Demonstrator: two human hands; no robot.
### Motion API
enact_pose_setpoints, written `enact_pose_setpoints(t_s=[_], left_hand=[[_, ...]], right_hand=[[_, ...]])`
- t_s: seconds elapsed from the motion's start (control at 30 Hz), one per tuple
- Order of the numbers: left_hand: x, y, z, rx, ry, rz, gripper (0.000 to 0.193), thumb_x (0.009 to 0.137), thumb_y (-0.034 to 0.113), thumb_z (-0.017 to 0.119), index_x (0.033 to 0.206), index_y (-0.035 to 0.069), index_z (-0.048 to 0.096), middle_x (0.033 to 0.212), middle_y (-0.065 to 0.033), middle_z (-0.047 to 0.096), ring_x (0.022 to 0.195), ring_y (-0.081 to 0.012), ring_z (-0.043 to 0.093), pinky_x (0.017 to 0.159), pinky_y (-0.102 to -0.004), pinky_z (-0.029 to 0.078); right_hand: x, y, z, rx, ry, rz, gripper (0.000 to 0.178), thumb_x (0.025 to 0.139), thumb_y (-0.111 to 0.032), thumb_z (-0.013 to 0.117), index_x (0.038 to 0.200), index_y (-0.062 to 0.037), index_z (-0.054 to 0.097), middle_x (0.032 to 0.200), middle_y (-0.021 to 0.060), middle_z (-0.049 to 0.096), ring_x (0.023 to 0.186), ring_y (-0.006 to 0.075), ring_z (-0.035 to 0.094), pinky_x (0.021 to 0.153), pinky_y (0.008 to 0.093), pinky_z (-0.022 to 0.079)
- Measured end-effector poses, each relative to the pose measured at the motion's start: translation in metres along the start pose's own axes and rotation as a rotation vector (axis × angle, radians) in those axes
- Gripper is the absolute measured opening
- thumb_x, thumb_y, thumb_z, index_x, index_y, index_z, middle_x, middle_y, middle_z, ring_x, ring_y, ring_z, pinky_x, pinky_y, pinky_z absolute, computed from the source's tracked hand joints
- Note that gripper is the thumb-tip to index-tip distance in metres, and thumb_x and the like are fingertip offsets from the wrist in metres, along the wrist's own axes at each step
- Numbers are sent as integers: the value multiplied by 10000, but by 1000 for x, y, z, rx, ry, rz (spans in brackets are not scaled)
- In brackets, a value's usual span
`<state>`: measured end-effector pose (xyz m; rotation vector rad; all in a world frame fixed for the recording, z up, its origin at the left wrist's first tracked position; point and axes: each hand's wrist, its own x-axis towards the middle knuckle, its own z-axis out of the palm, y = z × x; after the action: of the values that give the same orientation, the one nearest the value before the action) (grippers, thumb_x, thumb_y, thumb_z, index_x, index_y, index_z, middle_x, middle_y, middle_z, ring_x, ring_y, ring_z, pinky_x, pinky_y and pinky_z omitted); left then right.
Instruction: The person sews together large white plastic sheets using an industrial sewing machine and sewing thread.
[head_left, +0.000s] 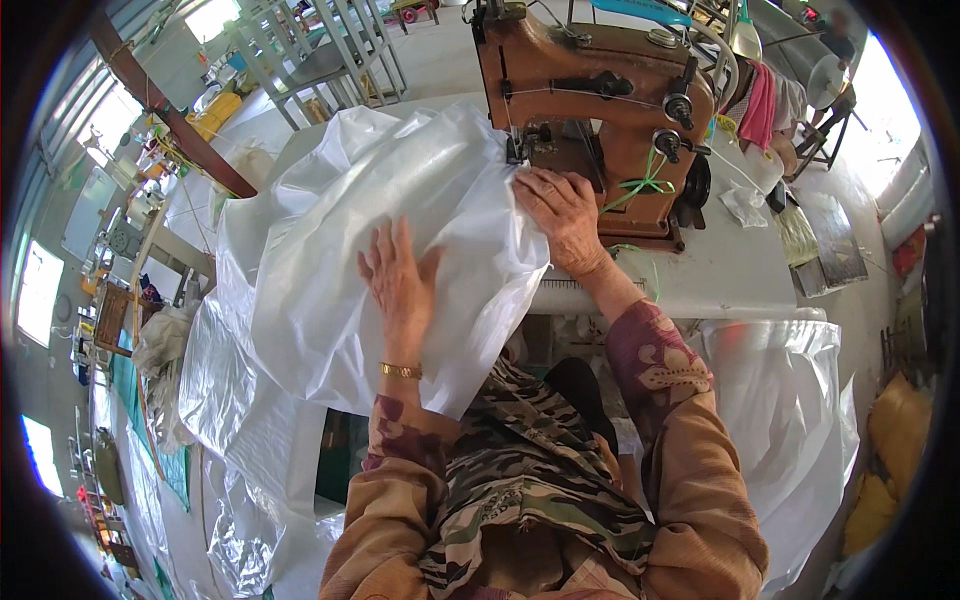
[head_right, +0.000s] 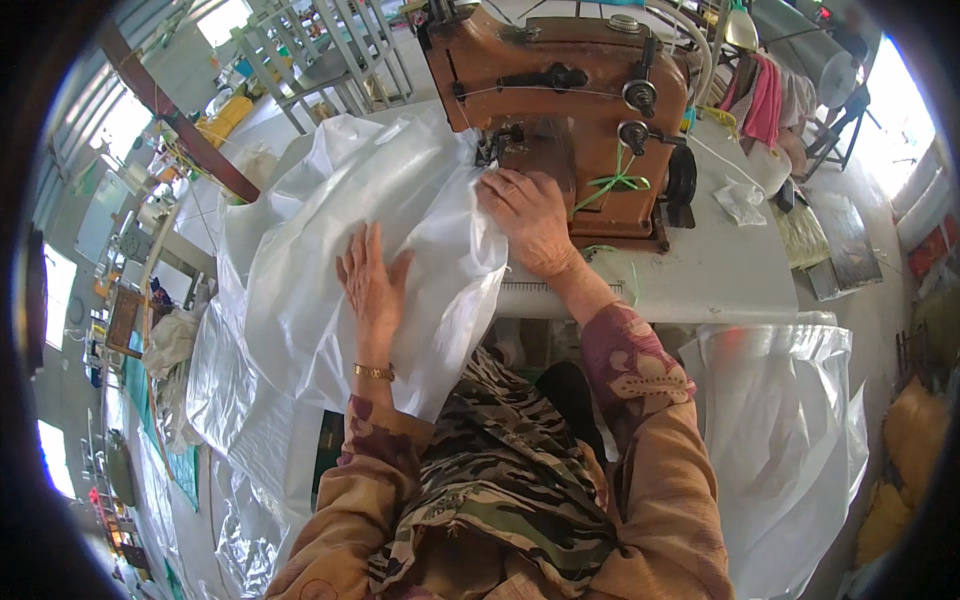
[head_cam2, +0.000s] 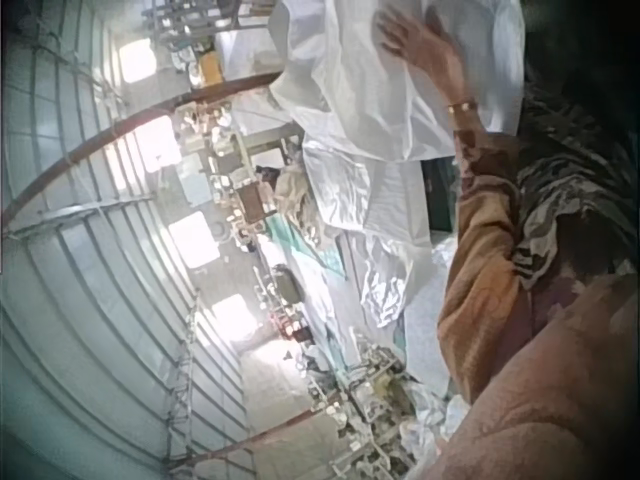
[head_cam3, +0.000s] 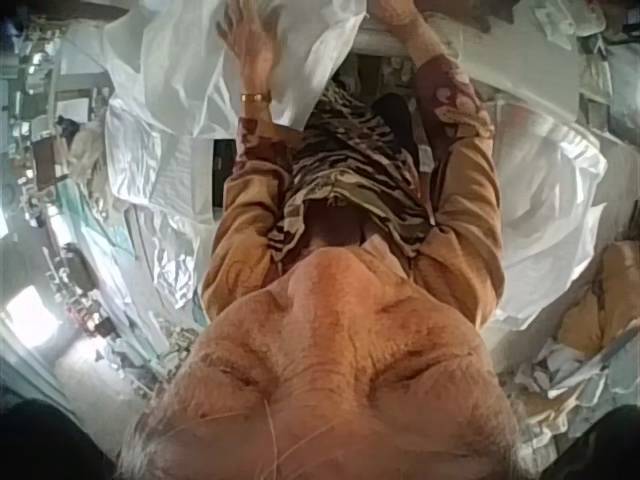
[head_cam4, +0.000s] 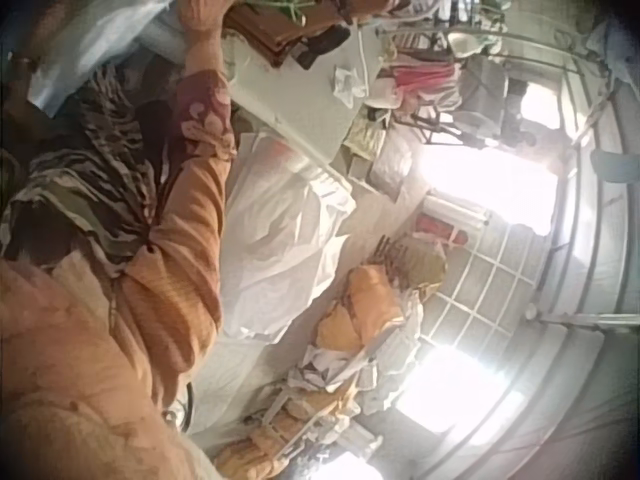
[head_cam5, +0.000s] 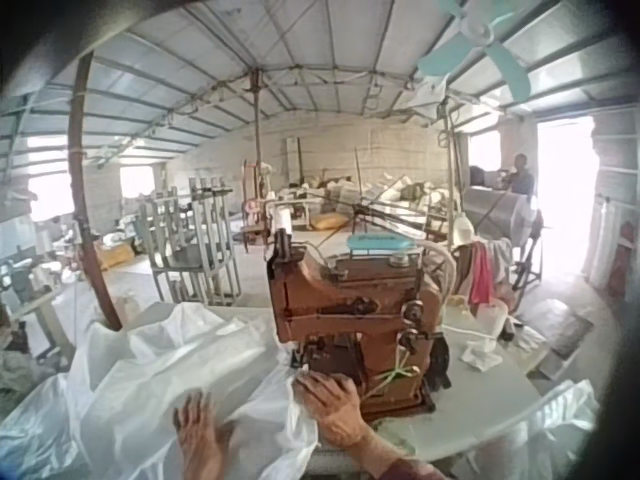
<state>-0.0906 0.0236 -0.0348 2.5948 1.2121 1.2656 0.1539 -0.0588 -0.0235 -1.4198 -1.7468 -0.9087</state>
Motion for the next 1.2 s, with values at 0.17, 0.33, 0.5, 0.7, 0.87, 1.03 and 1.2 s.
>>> enact_pose_setpoints(t_s=[0.17, 0.33, 0.5, 0.7, 0.87, 1.03, 1.2], left_hand=[[10, -32, 19, -20, -124, -65, 356, 939, 362, 661, 1100, 45, 640, 1050, -193, 687, 1006, -380, 636, 887, -467, 490], [54, -70, 15, -116, -59, 97, 420, 890, 424, 706, 778, 45, 564, 718, -212, 636, 719, -456, 608, 644, -505, 486], [90, -100, 30, -43, -154, 161, 468, 865, 453, 725, 730, 47, 534, 718, -205, 626, 700, -454, 595, 626, -510, 472], [105, -118, 53, 27, -112, 272, 550, 815, 552, 745, 695, 62, 526, 662, -186, 609, 647, -422, 592, 560, -463, 473], [107, -119, 55, -12, -120, 291, 539, 825, 539, 742, 696, 61, 528, 660, -187, 611, 643, -421, 594, 560, -465, 471], [109, -112, 55, -14, -76, 353, 517, 838, 503, 749, 697, 59, 524, 644, -189, 605, 634, -430, 592, 573, -488, 468], [103, -71, 26, 122, -84, 199, 455, 837, 464, 754, 978, 42, 658, 930, -183, 684, 876, -389, 648, 768, -452, 507]], right_hand=[[3, -9, 5, 22, 29, 12, 388, 784, -176, 607, 1151, -60, 654, 1262, 70, 629, 1187, 232, 570, 998, 440, 429], [2, -15, 8, 23, 18, 39, 407, 755, -165, 642, 1145, -54, 667, 1266, 70, 626, 1186, 232, 569, 1013, 440, 424], [1, -18, 11, -25, -3, 9, 388, 775, -192, 635, 1137, -56, 660, 1290, 108, 605, 1211, 265, 551, 1041, 456, 410], [-2, -21, 13, -25, -24, 12, 372, 804, -200, 625, 1156, -79, 647, 1330, 131, 572, 1242, 280, 525, 1066, 476, 391], [-1, -19, 14, -11, -54, 44, 372, 821, -202, 630, 1174, -86, 650, 1341, 124, 574, 1256, 273, 523, 1072, 478, 384], [-1, -18, 11, -15, -87, 60, 395, 819, -195, 631, 1200, -91, 651, 1353, 102, 577, 1281, 253, 514, 1093, 489, 348], [-2, -17, 8, -12, -94, 61, 433, 801, -180, 626, 1224, -91, 641, 1361, 90, 577, 1290, 250, 511, 1097, 490, 340]])
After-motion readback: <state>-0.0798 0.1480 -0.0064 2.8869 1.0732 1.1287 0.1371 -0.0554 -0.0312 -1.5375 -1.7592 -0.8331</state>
